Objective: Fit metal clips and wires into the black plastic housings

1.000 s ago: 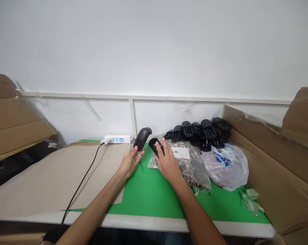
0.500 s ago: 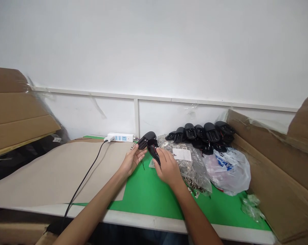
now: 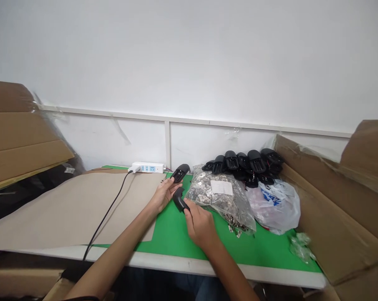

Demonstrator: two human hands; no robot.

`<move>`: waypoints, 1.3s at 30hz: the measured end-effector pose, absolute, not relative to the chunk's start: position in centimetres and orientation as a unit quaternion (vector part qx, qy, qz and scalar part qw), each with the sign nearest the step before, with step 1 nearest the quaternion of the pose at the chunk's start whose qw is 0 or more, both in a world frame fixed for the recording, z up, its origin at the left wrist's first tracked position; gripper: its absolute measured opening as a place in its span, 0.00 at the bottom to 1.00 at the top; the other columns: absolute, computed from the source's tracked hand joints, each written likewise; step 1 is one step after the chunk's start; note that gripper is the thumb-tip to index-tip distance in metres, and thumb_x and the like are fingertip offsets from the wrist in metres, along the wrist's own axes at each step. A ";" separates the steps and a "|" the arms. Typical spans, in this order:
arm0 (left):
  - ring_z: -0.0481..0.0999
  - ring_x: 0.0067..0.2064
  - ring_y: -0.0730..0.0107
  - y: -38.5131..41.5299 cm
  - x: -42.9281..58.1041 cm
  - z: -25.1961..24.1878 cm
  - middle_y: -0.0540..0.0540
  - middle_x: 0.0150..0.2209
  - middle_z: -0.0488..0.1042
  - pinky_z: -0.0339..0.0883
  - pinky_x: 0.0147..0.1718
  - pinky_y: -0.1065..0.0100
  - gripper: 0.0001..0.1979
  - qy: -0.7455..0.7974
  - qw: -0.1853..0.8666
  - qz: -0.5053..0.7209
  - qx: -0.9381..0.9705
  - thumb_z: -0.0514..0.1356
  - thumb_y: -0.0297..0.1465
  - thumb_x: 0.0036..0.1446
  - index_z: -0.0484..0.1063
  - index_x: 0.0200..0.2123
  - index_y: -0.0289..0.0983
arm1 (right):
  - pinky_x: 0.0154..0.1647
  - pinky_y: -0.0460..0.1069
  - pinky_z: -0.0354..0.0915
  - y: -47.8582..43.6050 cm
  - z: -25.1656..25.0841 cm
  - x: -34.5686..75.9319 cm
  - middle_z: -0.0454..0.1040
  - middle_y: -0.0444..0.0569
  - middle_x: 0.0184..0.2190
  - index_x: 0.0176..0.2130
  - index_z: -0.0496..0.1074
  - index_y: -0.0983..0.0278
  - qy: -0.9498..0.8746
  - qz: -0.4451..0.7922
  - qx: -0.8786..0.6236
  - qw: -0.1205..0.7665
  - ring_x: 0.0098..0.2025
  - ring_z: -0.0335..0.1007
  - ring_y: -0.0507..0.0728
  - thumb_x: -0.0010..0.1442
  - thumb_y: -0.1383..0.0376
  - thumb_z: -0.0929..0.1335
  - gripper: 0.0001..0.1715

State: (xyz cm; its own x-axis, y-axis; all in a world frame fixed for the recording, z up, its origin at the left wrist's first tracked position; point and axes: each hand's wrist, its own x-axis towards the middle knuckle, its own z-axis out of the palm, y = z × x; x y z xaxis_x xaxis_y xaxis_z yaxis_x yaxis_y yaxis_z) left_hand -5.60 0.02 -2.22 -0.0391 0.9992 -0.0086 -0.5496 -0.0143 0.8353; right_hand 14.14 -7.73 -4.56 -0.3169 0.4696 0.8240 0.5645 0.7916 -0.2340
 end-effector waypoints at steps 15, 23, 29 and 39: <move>0.85 0.43 0.70 -0.2 -5.3 -2.0 0.38 0.50 0.83 0.75 0.38 0.76 0.14 0.361 0.626 0.586 0.366 0.71 0.32 0.59 0.75 0.46 0.35 | 0.39 0.52 0.72 -8.0 -5.9 14.3 0.84 0.53 0.40 0.49 0.76 0.62 -0.688 0.078 -0.530 0.491 0.39 0.81 0.61 0.72 0.62 0.62 0.15; 0.84 0.44 0.72 0.0 -5.3 -1.6 0.39 0.51 0.82 0.76 0.41 0.77 0.13 0.369 0.618 0.579 0.383 0.69 0.32 0.61 0.75 0.47 0.36 | 0.52 0.53 0.68 -9.7 -4.2 15.1 0.79 0.53 0.42 0.43 0.76 0.63 -0.694 -0.025 -0.543 0.472 0.48 0.74 0.61 0.74 0.62 0.62 0.14; 0.84 0.42 0.73 0.1 -5.1 -1.5 0.40 0.50 0.82 0.76 0.40 0.76 0.12 0.370 0.613 0.587 0.378 0.69 0.30 0.61 0.74 0.46 0.37 | 0.51 0.58 0.67 -11.6 -5.8 22.0 0.77 0.54 0.38 0.40 0.75 0.63 -0.615 -0.101 -0.576 0.528 0.44 0.71 0.62 0.72 0.58 0.65 0.14; 0.85 0.41 0.72 -0.4 -4.6 -1.1 0.41 0.50 0.82 0.76 0.36 0.78 0.18 0.354 0.584 0.607 0.407 0.72 0.33 0.57 0.71 0.48 0.38 | 0.50 0.60 0.68 -11.9 -8.3 26.7 0.75 0.54 0.39 0.38 0.75 0.63 -0.627 -0.082 -0.614 0.473 0.45 0.71 0.65 0.63 0.63 0.69 0.05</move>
State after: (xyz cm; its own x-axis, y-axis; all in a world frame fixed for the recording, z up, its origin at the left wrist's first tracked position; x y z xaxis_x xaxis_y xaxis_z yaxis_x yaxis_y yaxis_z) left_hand -4.63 -0.38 -1.06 0.0127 0.9966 0.0812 -0.4215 -0.0683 0.9043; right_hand 26.73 -11.85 -8.33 0.2013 0.6922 0.6931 0.8471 0.2322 -0.4780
